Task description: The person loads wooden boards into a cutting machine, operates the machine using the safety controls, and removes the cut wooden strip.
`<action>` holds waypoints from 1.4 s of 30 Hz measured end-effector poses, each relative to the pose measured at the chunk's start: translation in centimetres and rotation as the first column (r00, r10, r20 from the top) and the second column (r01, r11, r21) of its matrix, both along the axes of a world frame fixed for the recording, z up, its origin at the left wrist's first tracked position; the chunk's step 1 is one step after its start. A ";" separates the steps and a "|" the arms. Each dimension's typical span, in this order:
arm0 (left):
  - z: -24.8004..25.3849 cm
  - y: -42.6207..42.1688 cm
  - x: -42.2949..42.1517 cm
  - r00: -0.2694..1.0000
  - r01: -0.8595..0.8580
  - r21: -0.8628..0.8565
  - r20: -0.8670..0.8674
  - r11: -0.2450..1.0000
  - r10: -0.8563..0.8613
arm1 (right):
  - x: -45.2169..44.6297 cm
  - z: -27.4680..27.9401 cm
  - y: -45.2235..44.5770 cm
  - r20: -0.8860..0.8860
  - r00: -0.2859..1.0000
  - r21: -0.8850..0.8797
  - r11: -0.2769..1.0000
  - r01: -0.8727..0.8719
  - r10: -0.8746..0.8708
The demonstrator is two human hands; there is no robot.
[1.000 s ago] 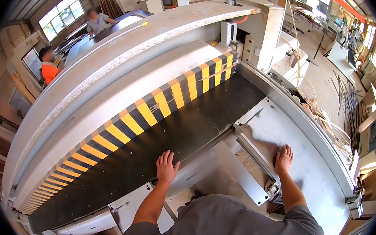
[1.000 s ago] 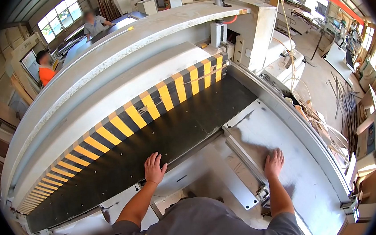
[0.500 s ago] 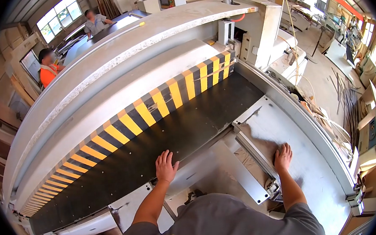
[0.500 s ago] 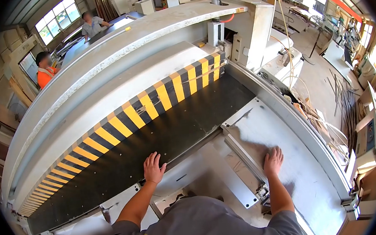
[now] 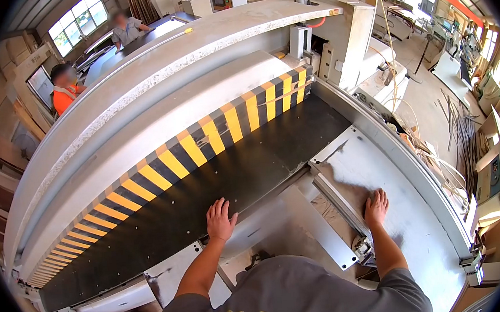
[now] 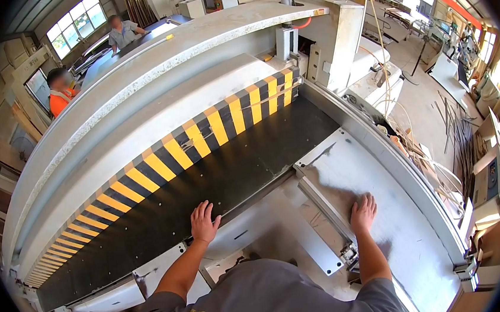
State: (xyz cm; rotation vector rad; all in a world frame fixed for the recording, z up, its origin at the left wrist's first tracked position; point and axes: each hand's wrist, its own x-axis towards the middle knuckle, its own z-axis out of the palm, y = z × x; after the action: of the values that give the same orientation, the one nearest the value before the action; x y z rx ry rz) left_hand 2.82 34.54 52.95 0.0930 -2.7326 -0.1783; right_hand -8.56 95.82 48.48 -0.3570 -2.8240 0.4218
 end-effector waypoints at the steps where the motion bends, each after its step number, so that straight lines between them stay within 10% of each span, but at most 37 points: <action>1: 0.0 0.0 0.0 1.000 0.000 0.001 -0.001 1.000 0.000 | 0.0 0.0 0.0 0.003 1.000 -0.002 1.000 0.002 -0.002; 42: 0.9 -1.9 -11.2 0.990 0.130 0.204 0.031 0.970 -0.139 | -0.8 -1.3 0.7 -0.016 0.999 0.041 0.999 -0.028 0.029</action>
State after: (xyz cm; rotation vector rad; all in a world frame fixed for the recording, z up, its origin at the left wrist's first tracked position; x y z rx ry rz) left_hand -8.37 32.65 53.84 -0.0333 -2.7590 -0.4985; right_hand -9.34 96.50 47.14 -0.3036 -2.8204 0.3706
